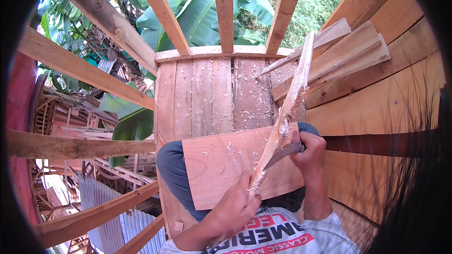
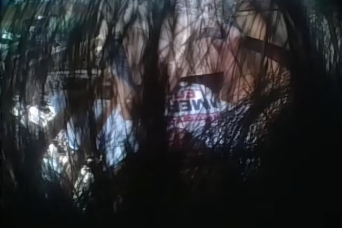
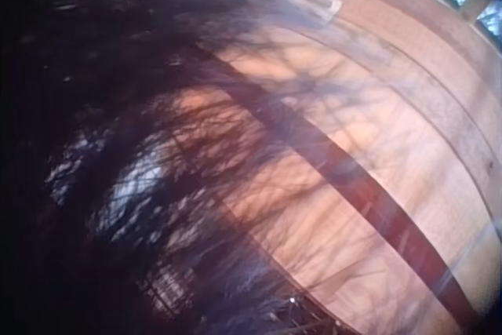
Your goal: The person sits cross-legged on a wooden platform and uses a curved knife to shave and shape a long, thin piece of wood. They repeatedly scrape the surface to remove bark and smooth the wood, rotating the piece to work on different sides.
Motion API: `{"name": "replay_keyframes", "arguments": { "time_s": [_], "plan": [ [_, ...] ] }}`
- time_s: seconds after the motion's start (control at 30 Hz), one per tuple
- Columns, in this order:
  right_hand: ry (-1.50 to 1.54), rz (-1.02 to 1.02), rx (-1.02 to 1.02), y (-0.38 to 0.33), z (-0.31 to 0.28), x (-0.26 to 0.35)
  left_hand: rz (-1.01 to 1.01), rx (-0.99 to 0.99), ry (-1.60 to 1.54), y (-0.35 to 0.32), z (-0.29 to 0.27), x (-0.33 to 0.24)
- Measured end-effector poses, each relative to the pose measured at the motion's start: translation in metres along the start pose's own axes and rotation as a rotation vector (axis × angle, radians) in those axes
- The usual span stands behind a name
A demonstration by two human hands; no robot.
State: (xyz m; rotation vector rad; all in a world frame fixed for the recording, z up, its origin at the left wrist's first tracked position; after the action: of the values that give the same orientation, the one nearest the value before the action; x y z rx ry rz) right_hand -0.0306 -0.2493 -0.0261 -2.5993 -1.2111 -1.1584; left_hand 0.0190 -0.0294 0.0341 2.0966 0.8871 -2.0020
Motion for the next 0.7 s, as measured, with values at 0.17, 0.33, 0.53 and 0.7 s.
{"name": "replay_keyframes", "arguments": {
  "time_s": [0.17, 0.33, 0.53, 0.7],
  "plan": [
    [0.009, 0.047, 0.038, 0.0, 0.001, -0.001, -0.039, 0.022, -0.026, -0.002, -0.001, -0.002],
    [0.021, 0.054, 0.054, 0.001, 0.003, 0.005, -0.024, 0.006, -0.017, -0.005, -0.006, -0.002],
    [0.288, 0.434, 0.015, 0.016, 0.009, -0.028, -0.017, 0.007, -0.077, -0.028, -0.01, 0.018],
    [0.167, 0.183, 0.222, 0.012, -0.005, -0.006, -0.033, -0.058, -0.123, -0.028, -0.014, 0.04]
  ]
}}
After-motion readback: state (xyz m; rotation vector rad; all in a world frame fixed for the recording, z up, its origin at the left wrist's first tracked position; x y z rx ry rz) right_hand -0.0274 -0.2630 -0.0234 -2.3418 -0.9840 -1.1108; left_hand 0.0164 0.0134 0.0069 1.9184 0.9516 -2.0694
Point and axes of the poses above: each hand's wrist, its own y-axis towards the middle knuckle, its own z-axis out of the palm, x = y × z, the point moved 1 cm from there along y, towards the middle knuckle, and after that the axes turned 14 degrees about z, right-handed, at the moved point
